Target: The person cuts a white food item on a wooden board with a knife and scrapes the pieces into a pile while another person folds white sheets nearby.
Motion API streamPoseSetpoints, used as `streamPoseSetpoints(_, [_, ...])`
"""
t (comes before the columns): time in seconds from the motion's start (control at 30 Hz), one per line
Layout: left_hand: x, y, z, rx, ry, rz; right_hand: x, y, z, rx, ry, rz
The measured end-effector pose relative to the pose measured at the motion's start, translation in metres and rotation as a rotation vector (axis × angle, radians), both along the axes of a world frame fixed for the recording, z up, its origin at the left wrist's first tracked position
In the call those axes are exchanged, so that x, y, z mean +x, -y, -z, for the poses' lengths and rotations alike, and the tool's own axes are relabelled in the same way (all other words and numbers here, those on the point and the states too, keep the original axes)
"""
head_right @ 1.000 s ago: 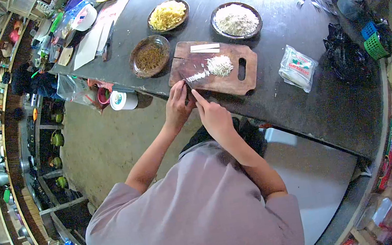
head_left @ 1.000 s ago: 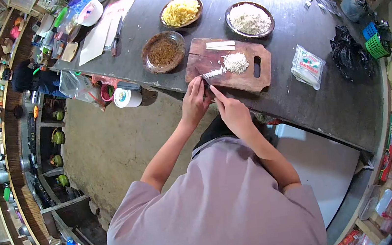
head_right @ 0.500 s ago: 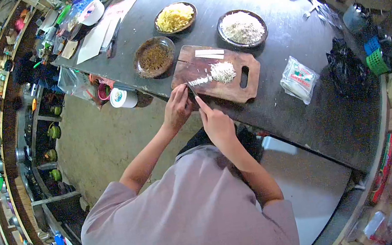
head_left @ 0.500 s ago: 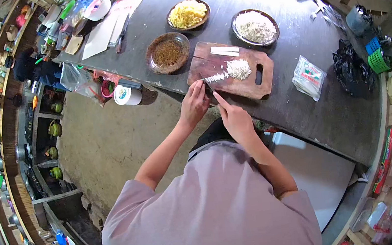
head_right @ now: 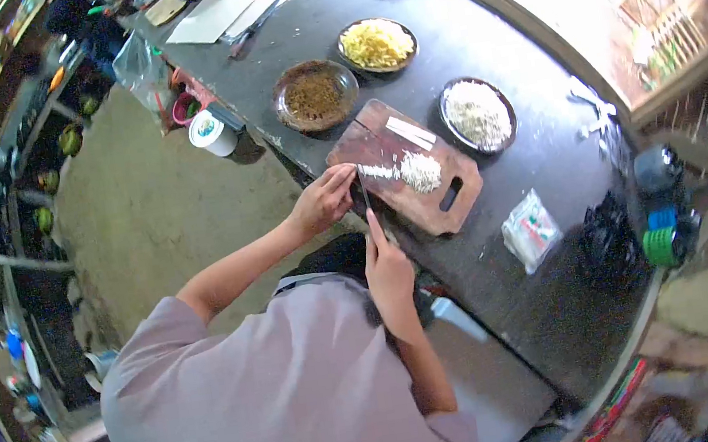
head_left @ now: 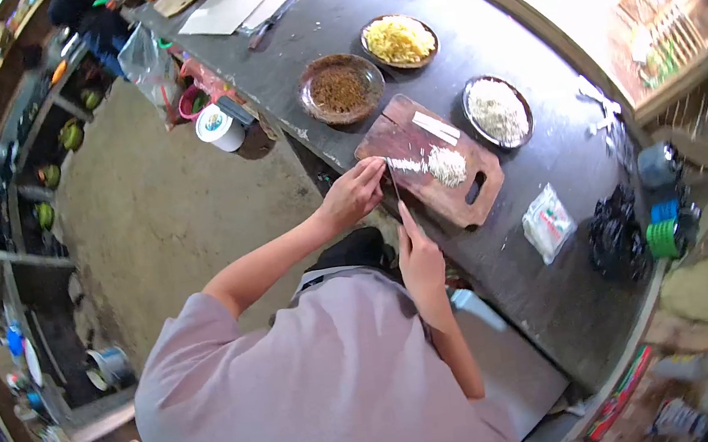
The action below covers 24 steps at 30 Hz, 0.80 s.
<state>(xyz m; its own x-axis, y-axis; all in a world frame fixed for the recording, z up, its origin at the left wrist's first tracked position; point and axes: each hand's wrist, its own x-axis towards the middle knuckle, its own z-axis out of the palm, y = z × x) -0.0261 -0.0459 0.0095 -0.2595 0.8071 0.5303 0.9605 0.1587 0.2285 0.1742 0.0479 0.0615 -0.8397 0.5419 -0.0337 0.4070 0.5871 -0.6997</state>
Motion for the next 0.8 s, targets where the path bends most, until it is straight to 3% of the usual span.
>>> streamPoseSetpoints(0.1, [0.001, 0.0, 0.007, 0.019, -0.035, -0.032, 0.017, 0.001, 0.001, -0.044, -0.047, -0.014])
streamPoseSetpoints(0.27, [0.002, 0.003, 0.005, -0.049, -0.111, -0.031, -0.028, -0.006, -0.009, -0.014, 0.015, -0.032])
streamPoseSetpoints(0.4, [0.001, 0.004, 0.004, -0.047, -0.181, -0.046, -0.001, -0.001, -0.01, -0.005, 0.049, -0.056])
streamPoseSetpoints(0.53, [0.002, 0.003, 0.011, 0.019, -0.071, -0.027, 0.022, 0.002, -0.013, -0.004, 0.059, -0.038])
streamPoseSetpoints(0.6, [0.003, 0.004, 0.014, 0.004, -0.084, -0.034, 0.005, 0.001, -0.013, -0.012, 0.002, -0.042])
streamPoseSetpoints(0.67, [0.0, 0.001, 0.014, 0.004, -0.111, -0.034, -0.021, -0.005, -0.017, -0.026, 0.11, -0.051])
streamPoseSetpoints(0.8, [0.002, 0.004, 0.01, -0.016, -0.033, -0.061, -0.015, -0.004, -0.01, 0.01, -0.002, -0.061])
